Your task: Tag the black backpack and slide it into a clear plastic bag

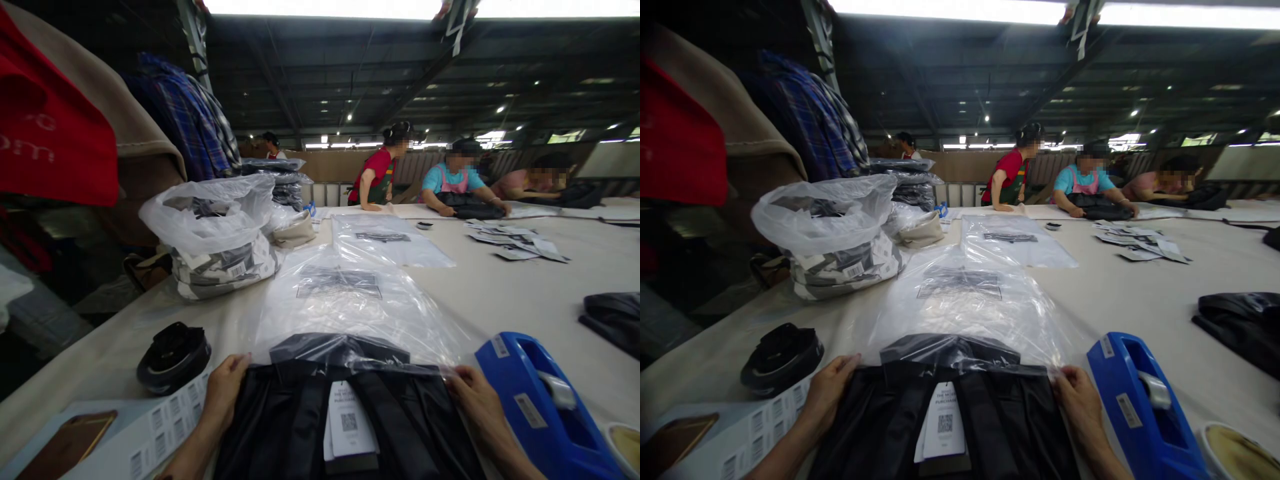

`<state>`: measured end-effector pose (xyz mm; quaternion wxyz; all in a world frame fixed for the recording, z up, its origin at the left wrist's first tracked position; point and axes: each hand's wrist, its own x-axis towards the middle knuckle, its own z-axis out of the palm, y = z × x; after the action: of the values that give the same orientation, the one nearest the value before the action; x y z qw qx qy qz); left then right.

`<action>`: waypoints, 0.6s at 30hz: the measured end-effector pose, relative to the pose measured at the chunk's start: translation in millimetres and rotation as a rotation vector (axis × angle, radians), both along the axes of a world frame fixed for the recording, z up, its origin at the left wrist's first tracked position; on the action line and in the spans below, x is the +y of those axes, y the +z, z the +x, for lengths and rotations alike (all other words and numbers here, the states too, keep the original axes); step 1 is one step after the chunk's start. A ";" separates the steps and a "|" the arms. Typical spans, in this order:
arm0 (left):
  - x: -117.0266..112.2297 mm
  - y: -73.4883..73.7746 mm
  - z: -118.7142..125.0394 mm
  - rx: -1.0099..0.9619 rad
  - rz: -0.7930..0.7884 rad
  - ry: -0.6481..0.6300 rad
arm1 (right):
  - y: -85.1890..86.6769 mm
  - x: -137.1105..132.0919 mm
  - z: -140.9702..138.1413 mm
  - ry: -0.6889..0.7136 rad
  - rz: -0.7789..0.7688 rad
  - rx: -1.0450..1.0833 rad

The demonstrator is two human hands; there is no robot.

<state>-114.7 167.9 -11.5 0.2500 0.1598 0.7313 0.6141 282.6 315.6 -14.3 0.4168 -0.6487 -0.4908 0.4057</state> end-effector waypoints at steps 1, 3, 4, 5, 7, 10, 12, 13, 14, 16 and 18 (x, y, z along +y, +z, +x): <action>2.0 -0.3 -0.1 -0.021 -0.001 0.012 | -0.3 -0.6 -1.1 0.012 -0.013 0.044; 5.1 -0.5 -0.5 -0.063 -0.017 0.045 | -1.2 -0.3 -3.1 0.020 -0.031 0.120; 6.2 -0.2 -0.7 -0.076 -0.032 0.062 | -1.6 0.5 -4.0 0.011 -0.037 0.148; 6.8 0.4 -0.8 -0.081 -0.050 0.078 | -2.0 1.7 -4.8 -0.002 -0.042 0.168; 7.0 2.6 -0.9 -0.071 -0.091 0.099 | -1.9 3.9 -6.4 -0.032 -0.051 0.194; 5.3 6.6 -0.1 -0.038 -0.133 0.105 | 0.0 3.5 -8.0 -0.046 -0.067 0.215; 2.9 7.7 1.1 -0.018 -0.145 0.101 | 0.9 -0.5 -7.6 -0.026 -0.075 0.231; 1.3 7.3 1.7 -0.006 -0.149 0.097 | 0.6 -3.4 -6.8 -0.005 -0.081 0.235; -0.7 6.2 2.3 0.008 -0.155 0.093 | -0.4 -6.7 -5.4 0.017 -0.089 0.237; -6.0 2.5 2.9 0.045 -0.162 0.074 | -4.0 -13.5 -1.0 0.068 -0.109 0.232; -13.3 -1.3 2.4 0.132 -0.196 0.023 | -7.7 -19.7 4.7 0.122 -0.105 0.218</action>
<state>-112.3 154.7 -12.8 0.2087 0.1663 0.8046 0.5305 287.3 295.9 -22.0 0.4077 -0.5906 -0.4594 0.5234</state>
